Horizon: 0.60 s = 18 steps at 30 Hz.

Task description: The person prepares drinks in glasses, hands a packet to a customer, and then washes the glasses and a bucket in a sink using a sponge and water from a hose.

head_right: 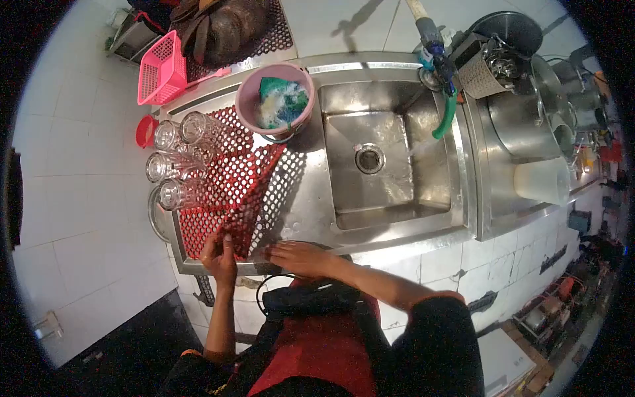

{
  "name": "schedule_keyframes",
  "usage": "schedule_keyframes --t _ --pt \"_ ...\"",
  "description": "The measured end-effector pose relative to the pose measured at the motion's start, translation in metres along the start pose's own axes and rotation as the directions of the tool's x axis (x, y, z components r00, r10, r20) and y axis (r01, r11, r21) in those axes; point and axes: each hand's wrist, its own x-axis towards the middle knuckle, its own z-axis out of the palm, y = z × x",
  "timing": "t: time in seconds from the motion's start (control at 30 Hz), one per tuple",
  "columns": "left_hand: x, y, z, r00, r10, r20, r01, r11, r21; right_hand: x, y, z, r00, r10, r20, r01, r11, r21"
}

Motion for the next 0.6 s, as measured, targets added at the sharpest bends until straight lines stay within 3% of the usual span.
schedule_keyframes --t 0.07,0.1,0.17,0.2,0.23,0.3,0.33,0.37,0.4,0.43,0.5,0.53,0.57,0.6 --pt "0.003 0.008 -0.005 1.0 -0.006 -0.02 0.006 1.0 0.013 -0.005 0.035 0.071 0.985 -0.162 0.062 0.171 0.962 -0.211" --pt "0.004 0.01 -0.004 1.0 -0.007 -0.011 0.007 1.0 0.017 0.006 0.032 0.071 0.986 -0.155 0.055 0.163 0.964 -0.208" --pt "0.003 0.012 0.0 0.996 0.072 -0.06 -0.069 0.996 0.049 0.036 0.028 0.041 0.981 0.174 -0.085 -0.167 0.982 0.088" --pt "0.001 0.009 0.001 0.996 0.068 -0.055 -0.065 0.997 0.046 0.052 0.032 0.017 0.847 0.467 0.254 -0.476 0.879 -0.031" --pt "-0.002 0.002 0.002 0.994 0.082 -0.072 -0.078 0.995 0.065 0.066 0.042 -0.007 0.522 0.685 0.508 -0.675 0.696 -0.246" --pt "-0.006 -0.004 0.003 0.991 0.097 -0.096 -0.089 0.993 0.082 0.056 0.068 -0.041 0.726 0.688 0.01 -0.677 0.717 -0.167" --pt "-0.007 -0.004 0.002 0.98 0.19 -0.057 -0.18 0.971 0.158 0.048 0.081 -0.056 0.726 0.612 -0.314 -0.681 0.704 -0.203" --pt "-0.007 -0.003 0.002 0.959 0.284 -0.013 -0.274 0.934 0.228 0.036 0.095 -0.071 0.655 0.455 -0.604 -0.691 0.683 -0.235" --pt "-0.008 0.001 0.002 0.979 0.189 0.072 -0.199 0.964 0.174 0.017 0.11 -0.086 0.63 0.501 -0.593 -0.726 0.65 -0.224" --pt "-0.008 -0.002 0.008 0.943 0.324 0.079 -0.332 0.93 0.155 -0.011 0.128 -0.1 0.605 0.543 -0.583 -0.759 0.614 -0.216" --pt "-0.007 -0.008 0.013 0.863 0.418 0.285 -0.453 0.889 0.068 -0.096 0.173 -0.103 0.547 0.608 -0.575 -0.825 0.277 -0.492" --pt "-0.007 -0.002 0.019 0.834 0.433 0.342 -0.456 0.89 -0.013 -0.144 0.204 -0.114 0.573 0.745 -0.342 -0.744 0.299 -0.597" --pt "-0.01 -0.003 0.022 0.812 0.315 0.49 -0.358 0.934 -0.009 -0.208 0.26 -0.094 0.478 0.673 -0.564 -0.867 0.463 -0.182" --pt "-0.01 -0.007 0.031 0.765 0.341 0.546 -0.404 0.915 -0.006 -0.215 0.267 -0.121 0.194 0.87 -0.453 -0.973 0.112 -0.201"
